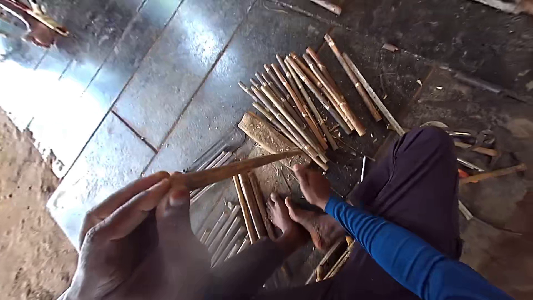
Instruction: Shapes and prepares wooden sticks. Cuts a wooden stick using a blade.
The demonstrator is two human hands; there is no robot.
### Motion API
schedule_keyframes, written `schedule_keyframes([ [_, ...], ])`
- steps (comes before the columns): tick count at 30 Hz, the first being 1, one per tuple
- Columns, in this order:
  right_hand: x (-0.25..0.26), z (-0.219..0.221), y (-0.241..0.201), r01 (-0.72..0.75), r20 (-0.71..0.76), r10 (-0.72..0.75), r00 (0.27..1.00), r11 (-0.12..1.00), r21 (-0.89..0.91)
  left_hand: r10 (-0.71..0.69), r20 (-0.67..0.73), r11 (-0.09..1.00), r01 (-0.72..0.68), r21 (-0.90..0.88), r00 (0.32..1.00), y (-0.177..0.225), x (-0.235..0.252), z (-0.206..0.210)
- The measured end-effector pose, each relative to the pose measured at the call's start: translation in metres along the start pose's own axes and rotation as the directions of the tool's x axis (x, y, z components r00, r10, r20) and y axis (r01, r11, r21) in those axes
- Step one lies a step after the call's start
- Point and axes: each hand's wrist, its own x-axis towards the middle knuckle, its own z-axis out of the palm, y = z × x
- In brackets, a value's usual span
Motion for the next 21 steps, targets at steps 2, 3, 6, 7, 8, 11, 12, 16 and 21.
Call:
schedule_keyframes([
  [2, -0.001, -0.002, -0.007, 0.16, -0.04, -0.163, 0.986, 0.985, -0.065, 0.009, -0.026, 1.0, -0.009, -0.003, 1.0, 0.003, -0.003, 0.006],
  [3, -0.007, 0.003, -0.003, 0.13, -0.021, -0.131, 0.991, 0.99, -0.054, 0.019, -0.034, 1.0, -0.019, -0.005, 0.999, 0.006, -0.006, 0.005],
  [6, 0.0, 0.005, 0.007, -0.025, -0.02, 0.026, 0.999, 0.999, 0.021, 0.009, -0.03, 1.0, -0.01, -0.027, 1.0, 0.009, 0.001, 0.007],
  [7, 0.0, -0.001, -0.002, 0.032, -0.037, -0.032, 0.999, 0.999, 0.015, 0.0, -0.027, 0.999, -0.001, -0.036, 1.0, 0.009, 0.002, 0.008],
  [8, 0.0, -0.003, -0.007, 0.123, -0.061, -0.123, 0.991, 0.992, -0.012, 0.003, -0.041, 1.0, -0.004, -0.031, 0.999, 0.008, 0.001, 0.01],
  [11, -0.007, 0.012, 0.01, -0.056, -0.011, 0.057, 0.998, 0.998, 0.019, 0.027, -0.035, 0.998, -0.029, -0.049, 0.999, 0.009, -0.005, 0.007],
  [12, 0.002, 0.007, 0.013, -0.093, -0.015, 0.093, 0.996, 0.995, 0.032, 0.028, -0.014, 0.998, -0.028, -0.06, 1.0, 0.007, -0.001, 0.009],
  [16, -0.003, -0.001, -0.004, 0.111, -0.044, -0.113, 0.993, 0.993, -0.044, 0.036, 0.004, 0.998, -0.036, -0.045, 0.999, 0.012, -0.001, 0.01],
  [21, -0.004, -0.003, -0.007, 0.068, -0.048, -0.069, 0.997, 0.998, -0.015, 0.0, 0.021, 0.996, 0.001, -0.091, 1.0, 0.008, 0.002, 0.01],
])
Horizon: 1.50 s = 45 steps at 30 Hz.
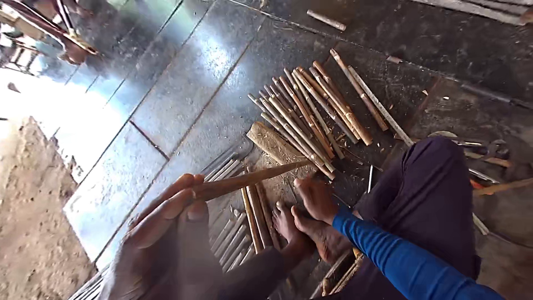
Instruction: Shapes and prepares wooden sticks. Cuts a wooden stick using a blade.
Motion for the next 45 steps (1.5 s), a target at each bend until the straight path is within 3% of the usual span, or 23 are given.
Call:
schedule_keyframes([
  [1, -0.002, 0.004, 0.002, 0.039, -0.009, -0.04, 0.999, 0.999, -0.031, -0.013, -0.008, 1.0, 0.013, 0.004, 1.0, 0.002, -0.004, 0.0],
  [4, -0.002, 0.011, 0.016, -0.157, 0.031, 0.156, 0.987, 0.987, 0.018, -0.016, 0.004, 1.0, 0.016, 0.019, 1.0, 0.004, -0.005, -0.001],
  [5, -0.001, 0.008, 0.009, -0.132, 0.027, 0.131, 0.991, 0.991, 0.021, -0.013, 0.005, 1.0, 0.013, 0.022, 1.0, 0.004, -0.002, -0.001],
  [7, -0.003, 0.001, -0.004, 0.058, -0.002, -0.058, 0.998, 0.998, -0.028, -0.007, -0.024, 1.0, 0.008, 0.029, 1.0, 0.001, -0.004, 0.004],
  [11, -0.007, 0.008, 0.011, -0.166, 0.062, 0.165, 0.984, 0.986, 0.013, 0.007, -0.023, 1.0, -0.007, 0.027, 1.0, 0.001, -0.005, 0.001],
  [14, -0.007, 0.006, 0.005, -0.02, 0.092, 0.021, 0.996, 1.0, -0.015, -0.011, -0.025, 1.0, 0.011, 0.017, 1.0, 0.001, -0.009, 0.002],
  [17, -0.004, 0.015, 0.019, -0.191, 0.061, 0.191, 0.98, 0.981, 0.001, -0.039, -0.033, 0.997, 0.037, -0.061, 0.999, -0.001, -0.008, 0.001],
  [20, -0.004, 0.008, 0.008, -0.001, 0.053, 0.003, 0.999, 0.999, -0.042, -0.034, -0.047, 0.999, 0.031, -0.044, 0.998, -0.007, -0.008, 0.003],
  [23, -0.006, 0.015, 0.026, -0.234, 0.107, 0.236, 0.966, 0.972, -0.025, -0.011, -0.037, 1.0, 0.012, 0.02, 0.999, -0.002, -0.014, -0.002],
  [26, 0.002, 0.007, 0.018, -0.075, 0.089, 0.083, 0.993, 0.994, -0.082, -0.021, -0.063, 1.0, 0.021, 0.004, 0.998, -0.001, -0.01, 0.001],
  [30, 0.006, 0.017, 0.045, -0.264, 0.097, 0.267, 0.959, 0.963, -0.049, 0.039, -0.17, 0.991, -0.017, 0.129, 0.985, 0.002, -0.008, -0.006],
  [33, 0.01, 0.015, 0.032, -0.033, 0.015, 0.034, 0.999, 0.996, -0.082, 0.065, -0.222, 0.985, -0.027, 0.17, 0.973, -0.008, -0.01, -0.016],
  [37, 0.007, 0.022, 0.044, -0.14, 0.099, 0.156, 0.983, 0.978, -0.156, 0.001, -0.201, 0.998, 0.012, 0.06, 0.98, -0.015, -0.025, -0.011],
  [39, 0.016, 0.019, 0.034, -0.007, 0.111, 0.021, 0.994, 0.993, -0.122, 0.001, -0.165, 1.0, -0.001, 0.0, 0.986, -0.014, -0.022, -0.005],
  [40, 0.015, 0.018, 0.036, 0.001, 0.147, 0.022, 0.989, 0.989, -0.15, 0.006, -0.151, 1.0, -0.009, -0.015, 0.989, -0.011, -0.026, -0.001],
  [43, 0.016, 0.028, 0.066, -0.209, 0.152, 0.228, 0.962, 0.969, -0.133, 0.033, -0.092, 0.999, -0.035, -0.02, 0.995, -0.002, -0.028, 0.007],
  [45, 0.027, 0.03, 0.057, -0.132, 0.134, 0.141, 0.981, 0.988, -0.076, 0.032, -0.091, 0.999, -0.032, -0.008, 0.995, -0.005, -0.024, 0.007],
])
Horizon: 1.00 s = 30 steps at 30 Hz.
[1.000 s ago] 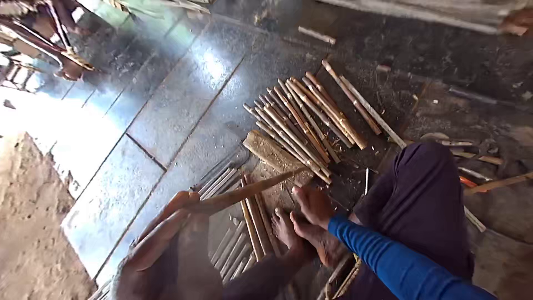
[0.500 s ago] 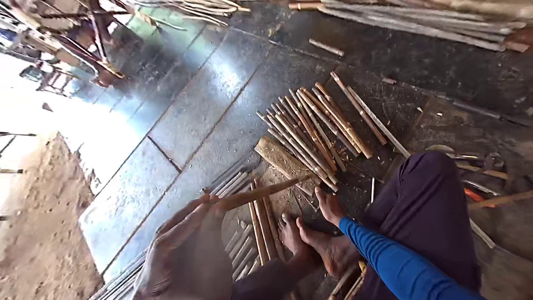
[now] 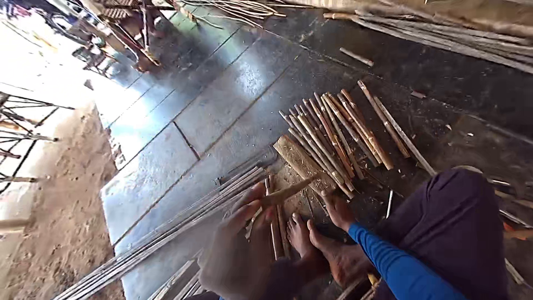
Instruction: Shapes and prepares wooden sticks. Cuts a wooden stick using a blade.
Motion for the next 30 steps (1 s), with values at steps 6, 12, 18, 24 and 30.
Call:
schedule_keyframes([
  [6, 0.0, -0.003, -0.003, -0.096, 0.028, 0.096, 0.995, 0.995, 0.028, -0.046, 0.028, 0.997, 0.048, -0.062, 0.999, -0.007, 0.009, -0.007],
  [12, 0.001, 0.004, -0.005, -0.206, 0.014, 0.206, 0.978, 0.979, -0.004, -0.079, 0.063, 0.991, 0.085, -0.099, 0.995, -0.008, 0.006, -0.011],
  [18, 0.009, 0.007, 0.005, -0.171, 0.01, 0.171, 0.985, 0.985, 0.01, 0.004, 0.073, 0.997, -0.01, 0.078, 0.997, -0.01, 0.004, -0.017],
  [24, -0.001, 0.014, 0.002, -0.241, 0.042, 0.241, 0.97, 0.971, -0.011, -0.019, 0.001, 0.995, 0.019, 0.094, 1.0, -0.015, 0.003, -0.019],
  [30, 0.001, 0.023, 0.013, -0.231, 0.016, 0.231, 0.973, 0.973, -0.011, -0.103, -0.046, 0.994, 0.105, 0.027, 0.994, -0.01, 0.006, -0.02],
])
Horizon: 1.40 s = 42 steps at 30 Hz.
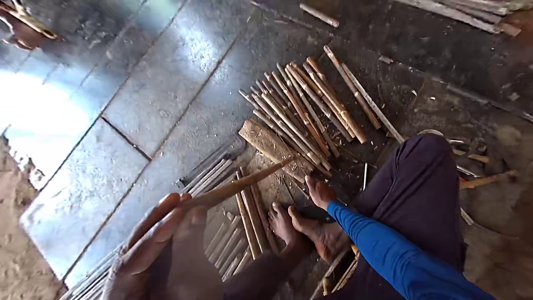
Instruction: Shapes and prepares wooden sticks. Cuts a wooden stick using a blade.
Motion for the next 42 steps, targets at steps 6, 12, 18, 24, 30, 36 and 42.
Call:
schedule_keyframes([
  [6, -0.049, -0.045, -0.041, 0.052, 0.175, -0.046, 0.983, 0.998, -0.029, 0.003, 0.013, 1.0, -0.003, -0.015, 1.0, 0.009, -0.004, 0.0],
  [12, -0.017, 0.005, 0.002, 0.076, 0.032, -0.073, 0.997, 0.991, -0.112, 0.061, 0.072, 0.998, -0.062, 0.011, 0.996, 0.012, -0.005, -0.001],
  [18, -0.058, -0.043, -0.044, 0.166, 0.302, -0.147, 0.942, 0.985, -0.038, -0.001, -0.03, 1.0, 0.001, 0.002, 1.0, 0.008, -0.002, -0.001],
  [24, -0.021, 0.003, 0.0, 0.314, 0.001, -0.315, 0.949, 0.946, -0.077, -0.002, -0.107, 0.998, 0.008, 0.056, 0.994, -0.002, 0.002, -0.006],
  [30, -0.062, -0.052, -0.027, 0.293, 0.101, -0.281, 0.954, 0.946, -0.14, -0.061, -0.184, 0.992, 0.08, 0.098, 0.981, -0.006, 0.003, -0.01],
  [36, -0.057, -0.051, -0.029, 0.235, 0.109, -0.223, 0.969, 0.965, -0.114, -0.04, -0.142, 0.992, 0.057, 0.116, 0.989, -0.012, 0.005, -0.014],
  [42, -0.063, -0.069, -0.048, 0.094, 0.216, -0.084, 0.973, 0.995, -0.036, -0.02, -0.132, 0.991, 0.037, 0.128, 0.991, -0.007, 0.004, 0.0],
])
